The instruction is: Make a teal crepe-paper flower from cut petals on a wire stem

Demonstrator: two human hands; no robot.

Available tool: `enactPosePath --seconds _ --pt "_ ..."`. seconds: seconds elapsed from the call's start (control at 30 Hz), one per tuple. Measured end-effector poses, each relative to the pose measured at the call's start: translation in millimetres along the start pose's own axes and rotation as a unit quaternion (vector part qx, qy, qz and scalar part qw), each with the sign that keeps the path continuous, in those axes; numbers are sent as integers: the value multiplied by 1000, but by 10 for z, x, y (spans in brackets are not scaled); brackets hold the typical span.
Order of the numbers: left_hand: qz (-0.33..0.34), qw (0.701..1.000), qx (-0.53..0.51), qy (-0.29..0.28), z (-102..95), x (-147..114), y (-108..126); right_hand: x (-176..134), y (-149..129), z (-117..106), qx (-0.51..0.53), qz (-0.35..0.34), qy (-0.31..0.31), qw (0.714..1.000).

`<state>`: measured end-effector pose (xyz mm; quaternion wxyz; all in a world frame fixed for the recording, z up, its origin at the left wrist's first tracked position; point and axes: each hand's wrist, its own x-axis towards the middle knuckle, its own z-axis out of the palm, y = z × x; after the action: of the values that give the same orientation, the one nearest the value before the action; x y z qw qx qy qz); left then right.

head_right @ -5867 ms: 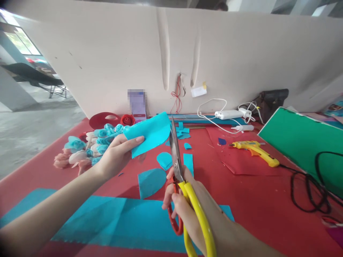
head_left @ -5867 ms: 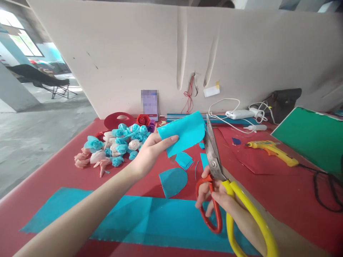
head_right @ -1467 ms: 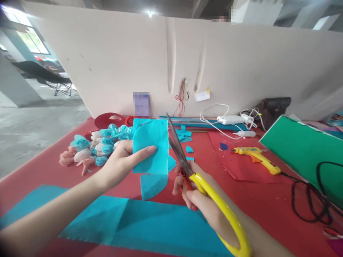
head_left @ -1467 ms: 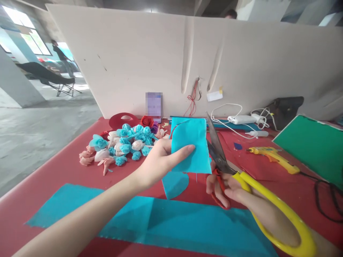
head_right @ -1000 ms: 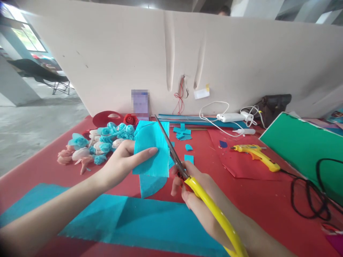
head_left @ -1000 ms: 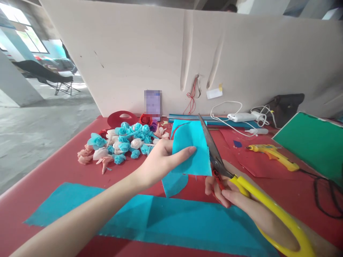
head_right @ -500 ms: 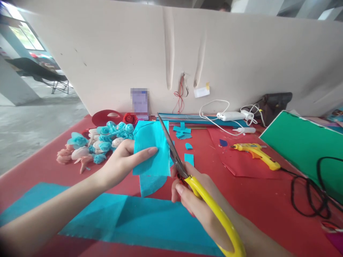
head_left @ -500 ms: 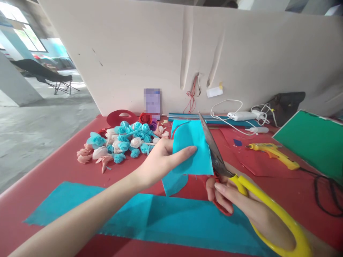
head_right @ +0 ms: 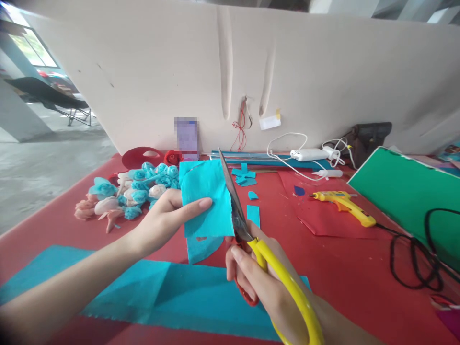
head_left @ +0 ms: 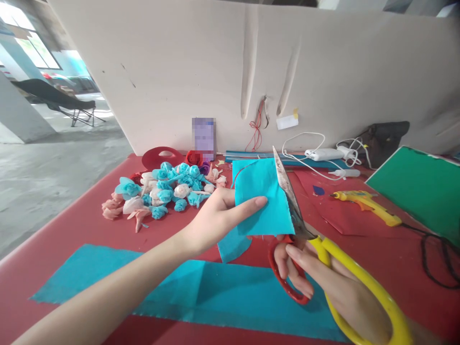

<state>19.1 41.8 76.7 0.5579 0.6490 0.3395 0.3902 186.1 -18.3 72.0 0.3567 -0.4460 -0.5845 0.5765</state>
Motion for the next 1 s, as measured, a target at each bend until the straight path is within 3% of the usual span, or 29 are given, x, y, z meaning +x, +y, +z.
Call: enactPosePath --seconds 0.43,0.77,1.0 --pt "-53 997 -50 6 -36 33 14 -26 7 21 0 16 48 999" --pt "-6 998 -49 38 -113 91 -6 -68 99 -39 -75 -14 58 995" --pt "10 998 -14 62 -204 105 -12 -37 103 48 -7 26 48 998"
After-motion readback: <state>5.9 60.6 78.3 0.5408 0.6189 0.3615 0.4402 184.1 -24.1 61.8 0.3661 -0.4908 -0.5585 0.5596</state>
